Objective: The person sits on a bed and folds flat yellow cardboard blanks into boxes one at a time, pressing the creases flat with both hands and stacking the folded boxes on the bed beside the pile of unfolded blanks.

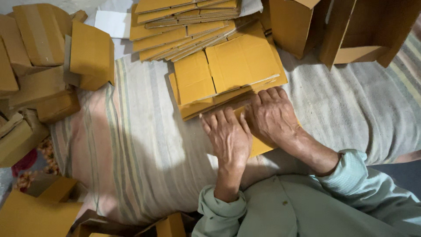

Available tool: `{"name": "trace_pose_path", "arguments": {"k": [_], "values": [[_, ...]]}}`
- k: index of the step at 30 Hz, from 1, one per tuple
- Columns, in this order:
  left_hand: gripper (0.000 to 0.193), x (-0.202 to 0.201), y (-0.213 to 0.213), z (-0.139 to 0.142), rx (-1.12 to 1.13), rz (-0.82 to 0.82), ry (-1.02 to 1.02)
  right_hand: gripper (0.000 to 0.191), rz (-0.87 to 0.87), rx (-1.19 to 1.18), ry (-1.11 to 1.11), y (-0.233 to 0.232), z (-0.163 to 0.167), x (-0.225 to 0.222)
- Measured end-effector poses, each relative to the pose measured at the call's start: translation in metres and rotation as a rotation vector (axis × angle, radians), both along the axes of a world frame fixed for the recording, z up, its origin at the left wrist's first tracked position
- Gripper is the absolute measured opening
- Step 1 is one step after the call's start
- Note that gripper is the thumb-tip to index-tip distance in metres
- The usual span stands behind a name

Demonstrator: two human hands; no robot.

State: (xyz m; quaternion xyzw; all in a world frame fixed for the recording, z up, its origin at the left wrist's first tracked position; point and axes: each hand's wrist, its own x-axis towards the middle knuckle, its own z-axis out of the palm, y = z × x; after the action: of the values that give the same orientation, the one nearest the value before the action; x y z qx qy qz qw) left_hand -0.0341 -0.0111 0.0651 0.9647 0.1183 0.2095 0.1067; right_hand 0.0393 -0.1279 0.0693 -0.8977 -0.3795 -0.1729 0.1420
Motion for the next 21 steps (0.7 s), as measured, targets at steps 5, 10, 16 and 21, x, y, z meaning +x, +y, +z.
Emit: {"name": "trace_pose_path", "arguments": {"k": [5, 10, 16, 21], "values": [[0.032, -0.0004, 0.0028, -0.0008, 0.005, -0.166, -0.064, 0.036, 0.237, 0.156, -0.046, -0.0017, 0.0007, 0.0007], [0.023, 0.0016, -0.0010, -0.0015, -0.069, -0.040, 0.020, 0.026, 0.028, 0.019, 0.025, -0.0018, 0.0015, -0.0010], [0.025, -0.0003, 0.0007, -0.0006, -0.013, -0.072, -0.033, 0.028, 0.043, 0.030, 0.004, -0.0005, -0.0013, -0.0003], [0.026, 0.0016, 0.0034, -0.0021, 0.013, -0.137, -0.063, 0.032, 0.191, 0.099, -0.012, -0.0029, -0.0021, 0.0016]]}}
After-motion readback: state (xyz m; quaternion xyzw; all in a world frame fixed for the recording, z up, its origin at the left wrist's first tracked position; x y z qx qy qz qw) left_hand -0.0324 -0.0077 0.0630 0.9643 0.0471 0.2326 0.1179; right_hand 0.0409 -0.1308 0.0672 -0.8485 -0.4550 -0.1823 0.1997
